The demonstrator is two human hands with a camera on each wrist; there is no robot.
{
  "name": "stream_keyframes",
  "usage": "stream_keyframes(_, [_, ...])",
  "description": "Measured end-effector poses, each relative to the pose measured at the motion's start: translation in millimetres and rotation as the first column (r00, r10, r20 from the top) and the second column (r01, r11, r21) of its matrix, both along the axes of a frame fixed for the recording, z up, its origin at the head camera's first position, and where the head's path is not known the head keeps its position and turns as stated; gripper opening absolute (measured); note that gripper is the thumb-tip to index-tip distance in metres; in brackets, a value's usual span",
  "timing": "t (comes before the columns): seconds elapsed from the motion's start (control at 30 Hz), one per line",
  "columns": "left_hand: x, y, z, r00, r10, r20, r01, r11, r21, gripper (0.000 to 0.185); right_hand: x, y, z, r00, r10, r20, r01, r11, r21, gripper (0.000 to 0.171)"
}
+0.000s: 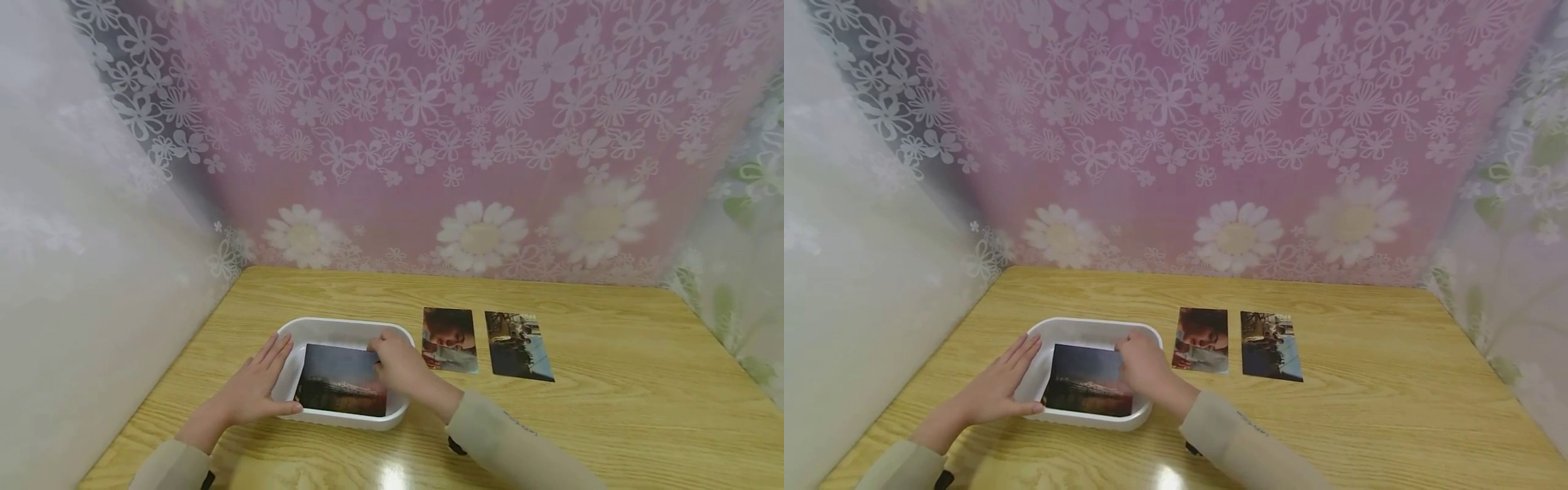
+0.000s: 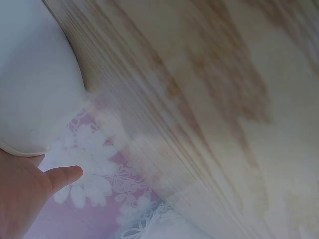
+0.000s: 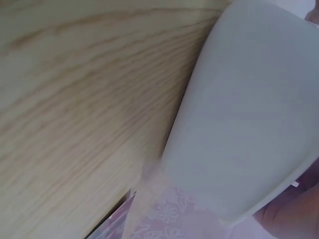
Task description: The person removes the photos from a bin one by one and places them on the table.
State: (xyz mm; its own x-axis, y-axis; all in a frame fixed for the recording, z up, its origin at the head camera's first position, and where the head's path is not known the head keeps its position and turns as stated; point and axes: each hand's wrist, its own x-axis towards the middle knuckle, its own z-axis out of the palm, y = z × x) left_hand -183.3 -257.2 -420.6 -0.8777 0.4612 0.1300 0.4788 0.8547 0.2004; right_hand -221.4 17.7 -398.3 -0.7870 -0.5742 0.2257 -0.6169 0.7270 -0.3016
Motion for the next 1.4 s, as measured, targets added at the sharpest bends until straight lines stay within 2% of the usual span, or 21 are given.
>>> stream_keyframes(0.17, [0.1, 0.6, 0.6, 1.0, 0.003, -0.006, -0.003, 1.0, -0.009, 0.101, -2.9, 3.5, 0.6, 0.993, 0.014, 0.12, -0.006, 0.997, -0.071, 0.024])
stream_keyframes(0.33, [-0.5, 1.8, 1.2, 1.0, 0.0, -0.029, 0.0, 1.0, -0.014, 0.101, -6.3, 10.0, 2.1, 0.975, 0.044, 0.216, -0.001, 0.981, -0.193, 0.025])
stream_keyframes(0.47, [-0.4, 1.7, 1.2, 1.0, -0.001, -0.028, 0.001, 1.0, -0.023, 0.102, -5.8, 16.2, 8.7, 0.963, 0.042, 0.267, 0.037, 0.958, -0.284, 0.021])
stream_keyframes(0.57, [-0.2, 1.2, 1.0, 0.999, -0.005, -0.035, 0.004, 1.0, -0.024, 0.102, -4.7, 21.7, 16.6, 0.957, 0.002, 0.289, 0.1, 0.937, -0.335, 0.02])
stream_keyframes(0.63, [-0.2, 1.2, 0.8, 0.999, -0.006, -0.041, 0.005, 1.0, -0.025, 0.102, -3.9, 26.7, 21.6, 0.941, -0.03, 0.338, 0.167, 0.908, -0.384, 0.02])
stream_keyframes(0.7, [-0.4, 1.5, 0.6, 0.999, -0.011, -0.047, 0.009, 1.0, -0.023, 0.102, -4.1, 33.4, 24.6, 0.914, -0.055, 0.402, 0.247, 0.861, -0.445, 0.02])
stream_keyframes(0.77, [-0.5, 1.6, 0.4, 0.999, -0.012, -0.052, 0.01, 1.0, -0.023, 0.102, -4.0, 41.9, 26.9, 0.873, -0.059, 0.484, 0.335, 0.795, -0.507, 0.021])
stream_keyframes(0.87, [-0.3, 1.2, -0.1, 0.998, -0.014, -0.057, 0.013, 1.0, -0.017, 0.102, -3.4, 58.1, 29.8, 0.808, -0.033, 0.589, 0.451, 0.678, -0.581, 0.021])
stream_keyframes(0.9, [-0.1, 0.8, -0.2, 0.998, -0.015, -0.058, 0.014, 1.0, -0.017, 0.102, -2.8, 64.5, 31.2, 0.789, -0.018, 0.614, 0.476, 0.649, -0.593, 0.022])
stream_keyframes(0.97, [-0.1, 0.5, -0.6, 0.998, -0.017, -0.062, 0.016, 1.0, -0.015, 0.102, -2.1, 79.3, 33.0, 0.765, 0.004, 0.644, 0.509, 0.61, -0.608, 0.024])
stream_keyframes(1.07, [-0.3, 0.8, -0.9, 0.998, -0.018, -0.068, 0.017, 1.0, -0.014, 0.102, -1.2, 103.8, 33.8, 0.743, 0.006, 0.669, 0.543, 0.579, -0.608, 0.027])
stream_keyframes(1.27, [-0.2, 0.9, -1.6, 0.996, -0.019, -0.082, 0.018, 1.0, -0.012, 0.102, 0.5, 151.4, 22.3, 0.725, -0.042, 0.687, 0.6, 0.527, -0.602, 0.03])
stream_keyframes(1.4, [-0.6, 0.6, -2.7, 0.996, -0.023, -0.081, 0.022, 1.0, -0.012, 0.102, 3.7, 180.0, 12.1, 0.714, -0.077, 0.696, 0.63, 0.504, -0.591, 0.029])
